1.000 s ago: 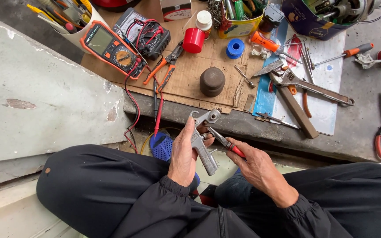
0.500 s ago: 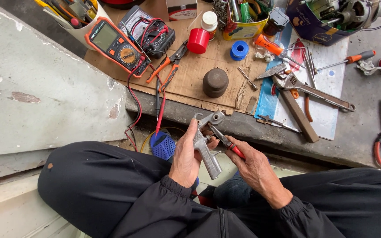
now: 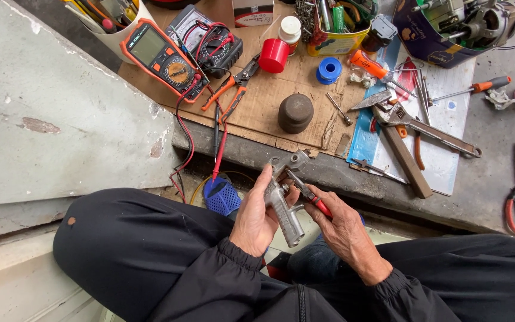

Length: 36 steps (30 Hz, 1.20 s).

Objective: The person is cleaning and inspecting a small metal nozzle component using pliers and manual manipulation at a repair station.

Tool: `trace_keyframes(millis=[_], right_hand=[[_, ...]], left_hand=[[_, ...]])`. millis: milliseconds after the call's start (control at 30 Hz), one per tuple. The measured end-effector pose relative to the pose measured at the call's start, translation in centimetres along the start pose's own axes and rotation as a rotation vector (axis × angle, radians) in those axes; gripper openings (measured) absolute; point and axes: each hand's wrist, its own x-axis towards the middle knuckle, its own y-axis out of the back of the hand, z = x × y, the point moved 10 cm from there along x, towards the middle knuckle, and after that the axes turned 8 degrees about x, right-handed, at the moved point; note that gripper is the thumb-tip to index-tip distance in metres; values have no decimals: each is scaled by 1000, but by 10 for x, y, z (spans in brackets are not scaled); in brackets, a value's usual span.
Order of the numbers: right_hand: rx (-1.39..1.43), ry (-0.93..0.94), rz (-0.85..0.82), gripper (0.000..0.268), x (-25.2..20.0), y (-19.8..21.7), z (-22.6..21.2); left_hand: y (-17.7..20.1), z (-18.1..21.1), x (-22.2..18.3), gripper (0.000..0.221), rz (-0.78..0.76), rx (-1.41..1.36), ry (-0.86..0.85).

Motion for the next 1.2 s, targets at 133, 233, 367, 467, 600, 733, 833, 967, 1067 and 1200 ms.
trace_keyframes(millis=[133, 233, 367, 467, 600, 733, 833, 967, 1067, 1200], right_hand=[[13, -33, 0, 48, -1, -2, 4], [12, -74, -10, 37, -2, -3, 6], [13, -201, -33, 25, -4, -4, 17], [31, -271, -55, 18, -5, -8, 22], [24, -351, -58, 22, -6, -13, 28], [-11, -319, -36, 23, -8, -18, 35], [-11, -299, -32, 25, -10, -20, 37], [0, -299, -16, 26, -11, -19, 37], [-13, -319, -23, 27, -11, -18, 37], [-68, -350, -49, 24, -7, -12, 36]], left_hand=[[-3, 0, -1, 43, -16, -13, 1], [-6, -1, -2, 39, -17, -13, 22], [-5, -2, 1, 40, -17, 32, 15], [-4, -2, 2, 40, -16, 101, 2], [-1, -1, 0, 37, 38, 178, -13], [-4, 3, -4, 41, 42, 250, -75], [-2, 5, -1, 36, 59, 274, -120], [-3, 12, -3, 37, 118, 425, -188], [-5, 14, -4, 39, 130, 481, -195], [-4, 9, 1, 42, 97, 385, -136]])
